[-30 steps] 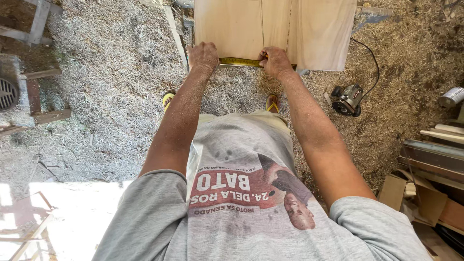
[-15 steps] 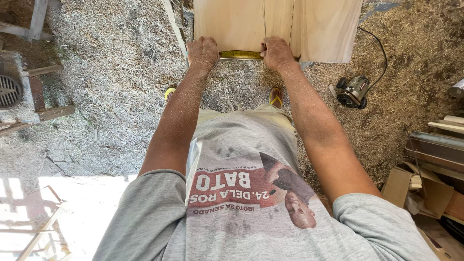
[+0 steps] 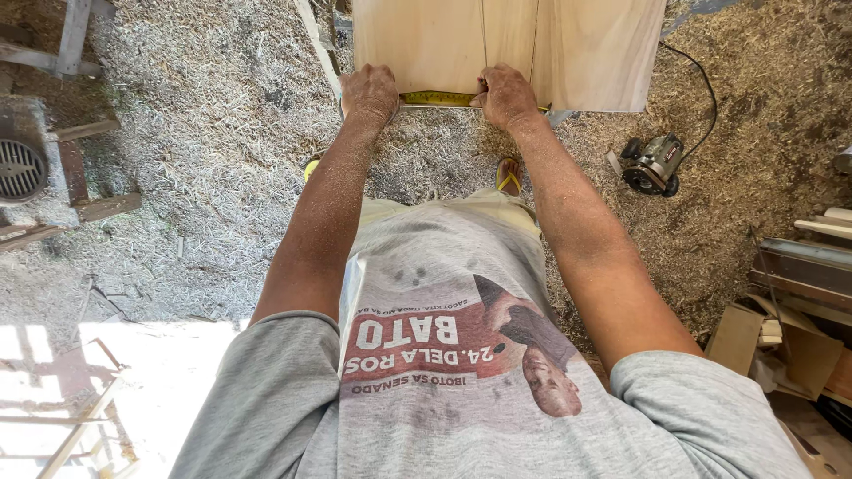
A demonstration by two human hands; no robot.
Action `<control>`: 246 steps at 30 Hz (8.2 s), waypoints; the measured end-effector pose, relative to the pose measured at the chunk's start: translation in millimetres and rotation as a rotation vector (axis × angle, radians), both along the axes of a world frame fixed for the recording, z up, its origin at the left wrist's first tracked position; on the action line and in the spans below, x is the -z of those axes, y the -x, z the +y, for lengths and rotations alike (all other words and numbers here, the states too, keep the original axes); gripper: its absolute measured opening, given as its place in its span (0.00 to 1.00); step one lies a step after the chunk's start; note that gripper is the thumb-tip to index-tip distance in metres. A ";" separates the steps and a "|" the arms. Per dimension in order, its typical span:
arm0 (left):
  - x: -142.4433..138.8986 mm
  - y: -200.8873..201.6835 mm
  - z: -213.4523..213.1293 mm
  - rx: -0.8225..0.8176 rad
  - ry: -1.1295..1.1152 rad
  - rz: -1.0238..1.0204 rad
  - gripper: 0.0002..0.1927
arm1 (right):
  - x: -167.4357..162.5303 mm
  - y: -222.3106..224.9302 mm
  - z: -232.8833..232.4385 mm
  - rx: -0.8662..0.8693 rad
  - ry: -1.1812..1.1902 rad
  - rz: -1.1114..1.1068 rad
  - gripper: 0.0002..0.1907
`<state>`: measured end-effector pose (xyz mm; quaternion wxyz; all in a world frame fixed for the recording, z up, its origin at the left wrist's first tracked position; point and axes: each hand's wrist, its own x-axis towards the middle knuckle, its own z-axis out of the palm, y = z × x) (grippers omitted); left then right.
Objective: The person measures a large wooden board resting on sawhorses using a tape measure and marks measurement lines on it with a pencil. They reposition the tape measure along different parts of the board, draw straight and curved guide lines, and press the board flat with their hands between measurements.
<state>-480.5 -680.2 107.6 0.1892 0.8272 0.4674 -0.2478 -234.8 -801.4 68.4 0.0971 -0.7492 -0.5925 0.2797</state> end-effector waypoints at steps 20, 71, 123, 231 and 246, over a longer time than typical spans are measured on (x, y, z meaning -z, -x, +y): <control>10.1 -11.4 -9.6 0.046 -0.055 0.069 0.20 | 11.6 6.3 -5.6 0.457 -0.364 0.591 0.24; -12.8 -37.5 -18.1 0.038 -0.083 0.104 0.15 | -24.7 75.2 -17.1 0.078 -0.433 0.516 0.11; -4.1 -42.4 -9.6 0.028 -0.094 0.079 0.14 | -2.4 81.2 -8.9 0.167 -0.447 0.461 0.12; 44.2 -104.4 -173.2 -2.048 0.388 -1.380 0.11 | -49.8 5.9 88.8 -0.401 0.060 0.522 0.08; 43.5 -102.9 -178.1 -2.046 0.392 -1.381 0.11 | -48.6 9.9 86.0 -0.354 0.051 0.584 0.06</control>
